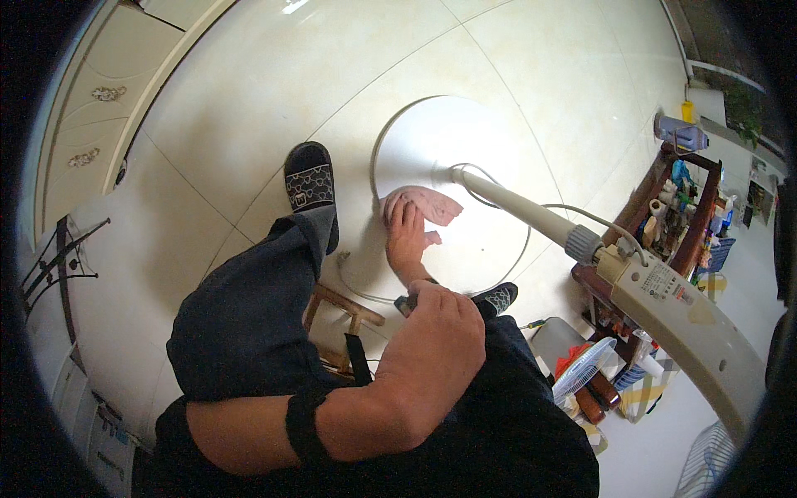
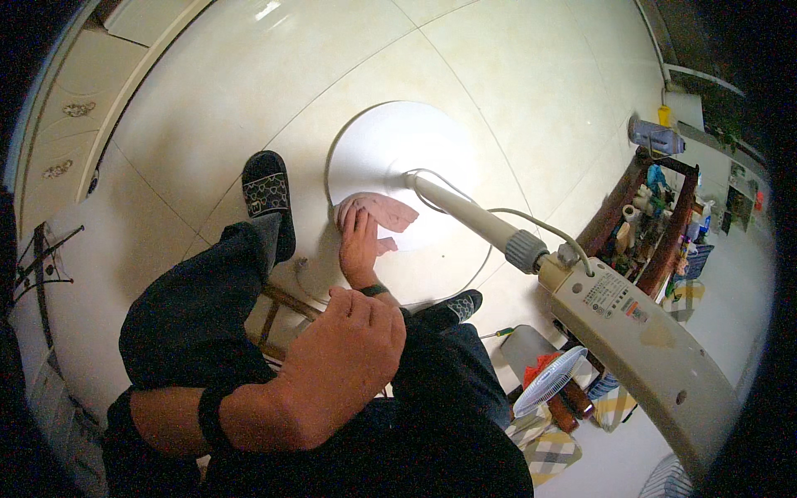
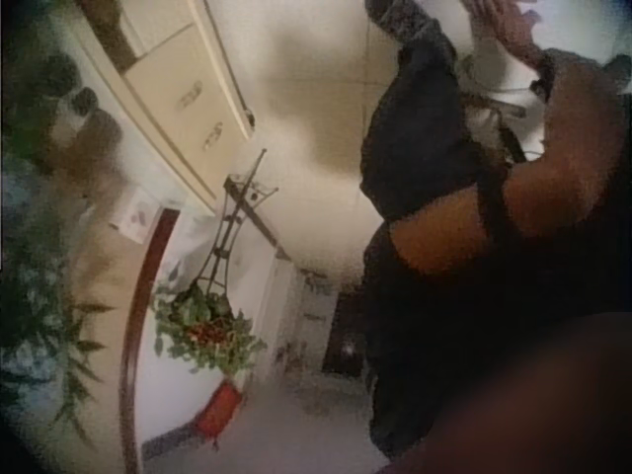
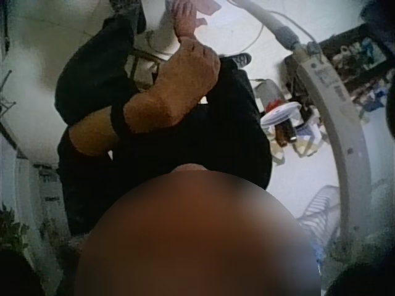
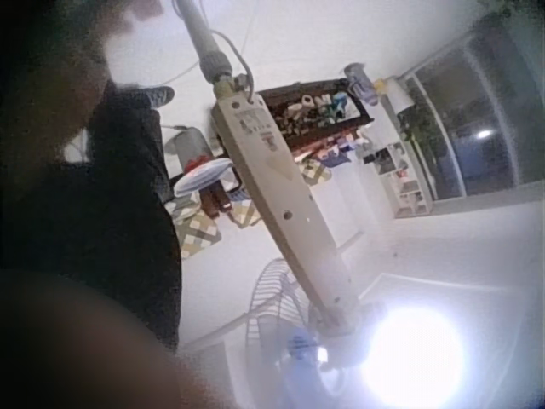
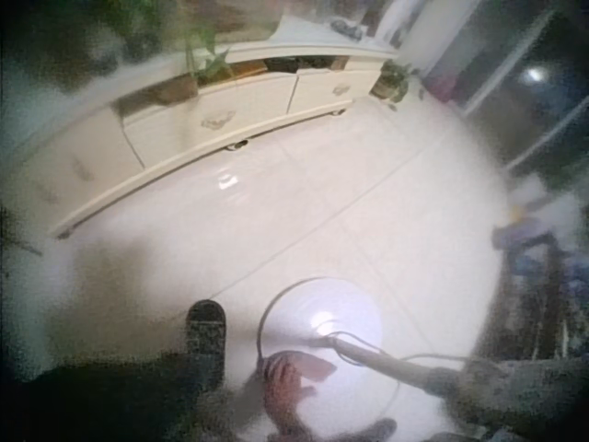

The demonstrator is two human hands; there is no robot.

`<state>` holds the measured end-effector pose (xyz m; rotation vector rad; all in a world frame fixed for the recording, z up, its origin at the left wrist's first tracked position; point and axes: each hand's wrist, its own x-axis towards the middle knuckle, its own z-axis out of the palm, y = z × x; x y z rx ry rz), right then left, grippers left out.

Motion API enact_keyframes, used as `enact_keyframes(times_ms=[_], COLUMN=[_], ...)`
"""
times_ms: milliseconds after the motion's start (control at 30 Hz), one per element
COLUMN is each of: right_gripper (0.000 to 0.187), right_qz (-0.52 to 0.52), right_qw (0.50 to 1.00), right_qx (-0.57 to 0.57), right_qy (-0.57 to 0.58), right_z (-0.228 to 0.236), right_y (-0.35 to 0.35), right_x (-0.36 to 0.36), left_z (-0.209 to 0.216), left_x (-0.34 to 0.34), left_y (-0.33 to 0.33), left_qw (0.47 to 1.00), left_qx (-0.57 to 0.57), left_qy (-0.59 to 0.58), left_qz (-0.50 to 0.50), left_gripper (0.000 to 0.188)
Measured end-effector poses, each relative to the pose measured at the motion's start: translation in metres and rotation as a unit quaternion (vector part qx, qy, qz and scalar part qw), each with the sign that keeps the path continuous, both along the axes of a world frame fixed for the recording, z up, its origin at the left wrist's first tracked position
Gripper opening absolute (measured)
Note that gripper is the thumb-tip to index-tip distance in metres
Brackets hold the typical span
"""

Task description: The person wipes the base of a standing fan with a cloth, then attaches the fan head and secures the front grille. They handle the fan head, grille, and base, and use a cloth to clean the base before assembly.

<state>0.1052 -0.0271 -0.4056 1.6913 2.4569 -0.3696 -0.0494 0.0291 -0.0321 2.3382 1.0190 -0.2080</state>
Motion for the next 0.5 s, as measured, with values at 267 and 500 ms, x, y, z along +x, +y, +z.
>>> enact_keyframes(times_ms=[267, 500], right_gripper=[0.058, 0.060], right_qz=[-0.070, -0.023], right_qw=[0.989, 0.996], right_qx=[0.130, 0.067], right_qy=[-0.004, -0.049], right_z=[-0.029, -0.037], right_y=[0.166, 0.205], right_x=[0.011, -0.009], left_z=[0.003, 0.006], left_x=[-0.003, -0.010], left_y=[0.003, 0.011], left_qw=[1.000, 0.999], left_qx=[-0.021, -0.023], left_qy=[0.000, 0.021], left_qz=[0.015, -0.023], left_gripper=[0.035, 0.039])
